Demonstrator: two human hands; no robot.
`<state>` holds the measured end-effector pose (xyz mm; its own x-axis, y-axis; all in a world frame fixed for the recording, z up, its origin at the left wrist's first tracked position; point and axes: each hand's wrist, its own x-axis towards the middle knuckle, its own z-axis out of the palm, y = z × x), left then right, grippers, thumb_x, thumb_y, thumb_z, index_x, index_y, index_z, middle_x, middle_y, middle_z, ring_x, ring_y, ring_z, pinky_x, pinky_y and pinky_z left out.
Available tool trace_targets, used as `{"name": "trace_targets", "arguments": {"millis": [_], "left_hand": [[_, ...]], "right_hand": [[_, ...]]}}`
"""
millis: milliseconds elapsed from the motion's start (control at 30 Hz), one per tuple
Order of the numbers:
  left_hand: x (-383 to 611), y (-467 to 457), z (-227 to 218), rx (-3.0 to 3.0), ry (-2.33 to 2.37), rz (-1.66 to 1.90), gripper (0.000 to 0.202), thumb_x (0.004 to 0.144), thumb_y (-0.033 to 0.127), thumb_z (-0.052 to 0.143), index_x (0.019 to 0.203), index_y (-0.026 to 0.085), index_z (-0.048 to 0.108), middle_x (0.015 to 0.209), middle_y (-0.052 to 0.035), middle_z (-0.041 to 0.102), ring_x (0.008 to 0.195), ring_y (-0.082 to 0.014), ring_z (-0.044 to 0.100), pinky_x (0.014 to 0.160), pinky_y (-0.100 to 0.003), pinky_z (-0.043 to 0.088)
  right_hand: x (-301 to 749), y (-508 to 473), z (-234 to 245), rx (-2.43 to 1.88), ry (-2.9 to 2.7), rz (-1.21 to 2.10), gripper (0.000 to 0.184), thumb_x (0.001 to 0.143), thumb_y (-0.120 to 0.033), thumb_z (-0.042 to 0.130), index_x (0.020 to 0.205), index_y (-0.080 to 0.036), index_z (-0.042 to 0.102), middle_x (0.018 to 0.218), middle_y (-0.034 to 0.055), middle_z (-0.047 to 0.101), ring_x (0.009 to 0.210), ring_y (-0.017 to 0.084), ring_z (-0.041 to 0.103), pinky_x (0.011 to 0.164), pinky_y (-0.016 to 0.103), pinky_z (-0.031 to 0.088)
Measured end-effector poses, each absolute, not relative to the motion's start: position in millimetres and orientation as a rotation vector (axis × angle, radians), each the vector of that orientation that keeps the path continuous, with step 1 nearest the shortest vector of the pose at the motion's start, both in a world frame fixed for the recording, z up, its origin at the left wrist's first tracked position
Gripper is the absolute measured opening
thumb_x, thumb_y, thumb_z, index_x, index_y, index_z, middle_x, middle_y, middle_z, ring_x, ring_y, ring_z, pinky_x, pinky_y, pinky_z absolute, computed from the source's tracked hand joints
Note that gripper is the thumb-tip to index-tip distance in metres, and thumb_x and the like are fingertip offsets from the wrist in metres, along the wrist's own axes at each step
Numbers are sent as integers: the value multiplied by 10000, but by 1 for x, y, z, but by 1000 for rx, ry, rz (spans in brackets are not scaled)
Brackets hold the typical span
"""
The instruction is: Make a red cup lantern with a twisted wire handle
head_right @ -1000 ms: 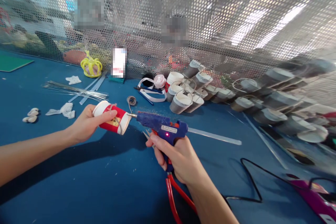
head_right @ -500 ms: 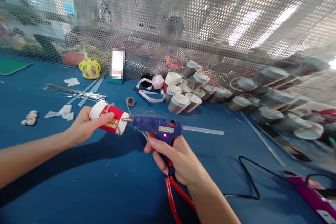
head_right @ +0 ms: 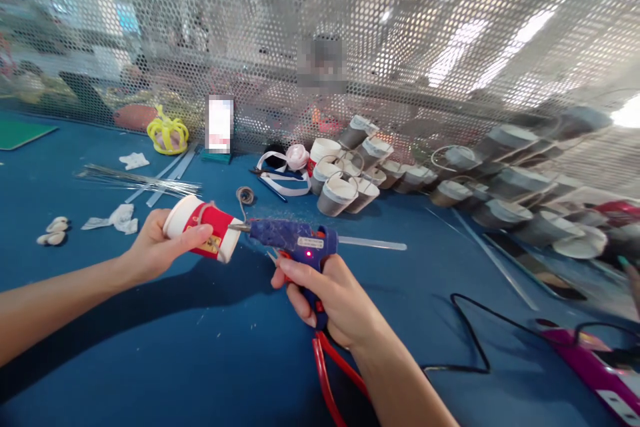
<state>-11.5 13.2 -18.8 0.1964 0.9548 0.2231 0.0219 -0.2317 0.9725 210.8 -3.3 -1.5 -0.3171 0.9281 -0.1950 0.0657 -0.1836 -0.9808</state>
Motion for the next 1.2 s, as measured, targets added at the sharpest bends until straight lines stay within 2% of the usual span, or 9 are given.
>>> {"name": "trace_targets", "arguments": {"millis": [200, 400, 567, 767, 933, 1100, 1200], "left_hand": [[-12, 15, -22, 1449, 956, 1219, 241, 699, 372, 614, 694, 147, 701, 651, -26, 689, 585, -133, 610, 537, -197, 494], [-11, 15, -22, 1370, 957, 1236, 242, 671, 378, 639, 690, 145, 701, 646, -29, 689, 586, -138, 613, 531, -204, 501], [-11, 16, -21, 1350, 970, 1252, 231, 684, 363, 631, 694, 143, 701, 668, -35, 697, 595, -142, 623, 553, -213, 510], [-10, 18, -23, 1327, 987, 1265, 219, 671, 353, 644, 641, 142, 693, 625, -27, 688, 570, -135, 611, 528, -206, 499], [-10, 19, -23, 1306, 975, 1247, 233, 681, 359, 635, 676, 136, 699, 639, -40, 692, 582, -137, 618, 555, -213, 504], [-9, 18, -22, 1313, 965, 1254, 223, 674, 349, 639, 672, 134, 699, 649, -45, 694, 605, -154, 623, 561, -229, 512], [-9, 17, -21, 1326, 958, 1242, 225, 679, 354, 634, 689, 140, 702, 667, -46, 696, 612, -154, 622, 568, -229, 511]], "right_hand": [[214, -2, -1, -1181, -1358, 1605, 245, 732, -326, 588, 604, -117, 590, 305, -58, 398, 260, 28, 281, 308, 184, 145], [215, -2, 0, -1216, -1421, 1515, 255, 744, -338, 570, 596, -131, 586, 293, -52, 409, 271, 44, 306, 324, 190, 203], [214, -4, 1, -1193, -1513, 1566, 259, 741, -351, 564, 604, -132, 576, 303, -64, 395, 258, 39, 276, 316, 193, 196], [213, -5, 0, -1245, -1471, 1386, 261, 755, -349, 549, 609, -134, 571, 301, -63, 396, 277, 39, 291, 336, 193, 211], [216, -2, 0, -1206, -1589, 1559, 263, 746, -371, 560, 629, -136, 571, 313, -65, 410, 264, 45, 305, 322, 195, 242], [215, -2, 1, -1245, -1505, 1426, 268, 760, -359, 550, 618, -133, 576, 298, -61, 402, 276, 48, 308, 345, 202, 229], [215, -2, 0, -1204, -1531, 1536, 267, 755, -362, 554, 627, -129, 584, 302, -59, 408, 266, 47, 299, 334, 202, 216]]}}
